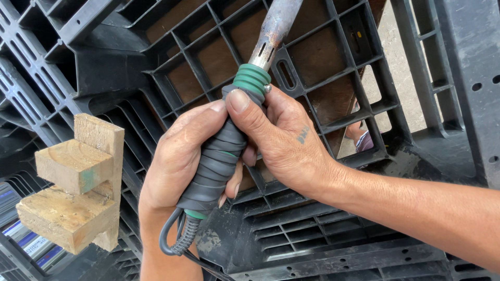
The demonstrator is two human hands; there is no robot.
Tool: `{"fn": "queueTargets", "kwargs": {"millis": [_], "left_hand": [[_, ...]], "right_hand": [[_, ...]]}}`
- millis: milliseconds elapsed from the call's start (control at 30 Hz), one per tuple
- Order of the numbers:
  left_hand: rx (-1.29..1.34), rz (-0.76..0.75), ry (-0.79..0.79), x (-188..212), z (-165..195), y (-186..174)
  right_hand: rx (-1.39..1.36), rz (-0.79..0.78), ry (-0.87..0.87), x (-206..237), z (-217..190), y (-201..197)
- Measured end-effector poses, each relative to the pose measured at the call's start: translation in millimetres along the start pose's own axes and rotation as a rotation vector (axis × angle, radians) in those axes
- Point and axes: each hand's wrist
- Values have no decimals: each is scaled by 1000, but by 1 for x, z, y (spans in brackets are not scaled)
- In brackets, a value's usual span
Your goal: The person uses a heat gun to apply heat to the interior grid of stacked black plastic crates. The person holds the heat gun with both hands and moves it across different sections of the crate grid while smoke rises from the nozzle.
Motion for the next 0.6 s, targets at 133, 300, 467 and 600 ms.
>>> {"fn": "queueTargets", "kwargs": {"millis": [133, 300, 467, 600], "left_hand": [[9, -9, 19, 0, 1, -1], [2, 36, 58, 1, 0, 0], [14, 59, 5, 6, -4, 2], [-131, 183, -43, 20, -30, 14]], "right_hand": [[4, -8, 3, -2, 1, 1], [17, -33, 6, -8, -2, 3], [13, -41, 45, -4, 3, 1], [31, -30, 192, 17, 4, -3]]}}
Point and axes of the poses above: each hand's wrist, its own x-axis away from the middle knuckle, its own y-axis out of the palm, z = x × y, and after that the axes turned 9 degrees about -y, right-handed
